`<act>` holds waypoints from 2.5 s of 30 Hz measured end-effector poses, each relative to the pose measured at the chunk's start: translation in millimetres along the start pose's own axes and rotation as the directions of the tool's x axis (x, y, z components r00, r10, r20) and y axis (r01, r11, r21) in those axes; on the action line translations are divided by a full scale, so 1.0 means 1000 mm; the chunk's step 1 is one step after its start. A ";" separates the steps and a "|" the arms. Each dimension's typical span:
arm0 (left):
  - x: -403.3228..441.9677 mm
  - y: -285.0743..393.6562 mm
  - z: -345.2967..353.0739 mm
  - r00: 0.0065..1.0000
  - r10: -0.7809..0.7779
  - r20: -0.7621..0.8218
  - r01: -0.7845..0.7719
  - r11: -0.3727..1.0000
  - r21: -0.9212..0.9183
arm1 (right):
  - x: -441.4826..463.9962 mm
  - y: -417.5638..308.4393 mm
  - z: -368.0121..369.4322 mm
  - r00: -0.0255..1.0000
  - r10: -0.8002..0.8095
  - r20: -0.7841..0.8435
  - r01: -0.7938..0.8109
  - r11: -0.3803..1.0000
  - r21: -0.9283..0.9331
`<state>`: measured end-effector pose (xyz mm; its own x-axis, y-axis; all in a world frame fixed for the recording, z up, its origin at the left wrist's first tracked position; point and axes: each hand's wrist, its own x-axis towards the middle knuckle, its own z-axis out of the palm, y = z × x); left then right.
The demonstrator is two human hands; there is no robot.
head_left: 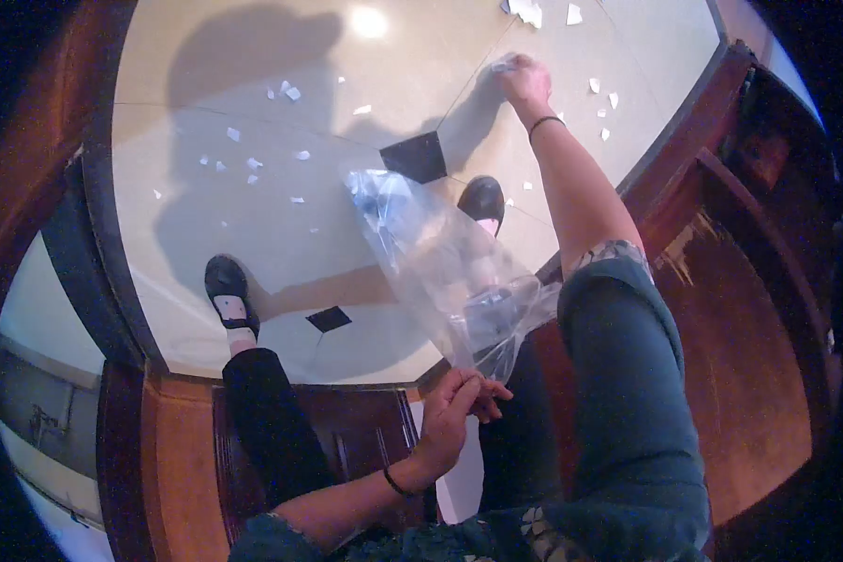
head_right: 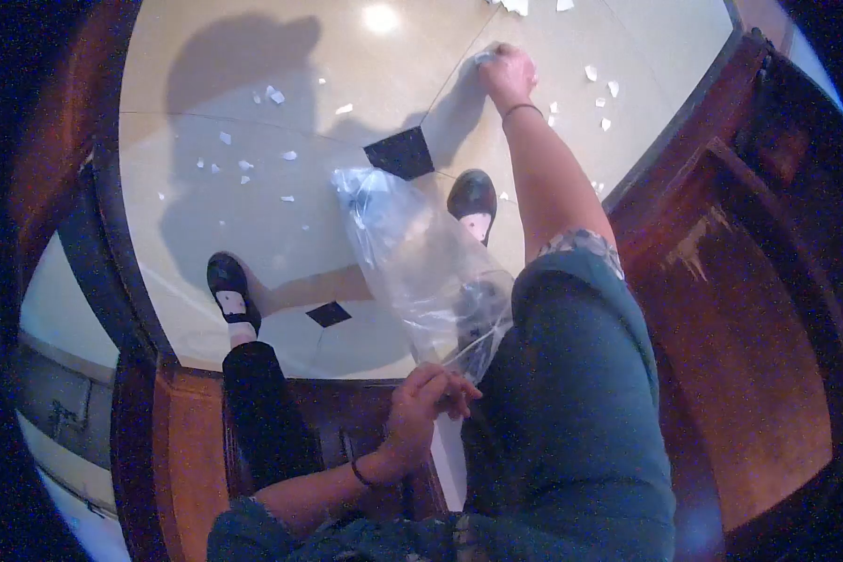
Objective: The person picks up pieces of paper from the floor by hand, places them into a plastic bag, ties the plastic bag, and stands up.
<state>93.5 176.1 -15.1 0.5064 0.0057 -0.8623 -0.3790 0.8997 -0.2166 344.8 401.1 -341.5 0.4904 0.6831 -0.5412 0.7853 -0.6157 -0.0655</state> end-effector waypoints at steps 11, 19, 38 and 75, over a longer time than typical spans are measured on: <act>0.004 0.006 -0.001 0.998 0.053 -0.021 -0.053 0.998 0.027 | -0.001 0.015 0.009 0.988 -0.100 -0.115 0.112 0.988 0.104; 0.006 0.000 -0.006 0.999 0.046 -0.017 -0.045 0.998 0.048 | -0.015 0.003 0.012 0.993 0.001 -0.116 0.023 0.978 0.206; 0.025 0.013 0.012 0.999 0.025 -0.020 -0.026 0.998 -0.059 | 0.202 0.010 0.015 0.983 -0.181 0.032 0.075 0.556 0.828; -0.016 0.038 -0.038 0.931 0.364 0.030 -0.365 0.926 0.094 | -0.371 -0.003 -0.159 0.876 -0.452 -0.166 0.479 0.786 0.390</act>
<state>41.2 193.1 -26.9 0.3568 0.3456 -0.8679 -0.4626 0.8725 0.1573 220.8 211.4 -7.3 0.1374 0.9421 -0.3058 0.7047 -0.3099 -0.6382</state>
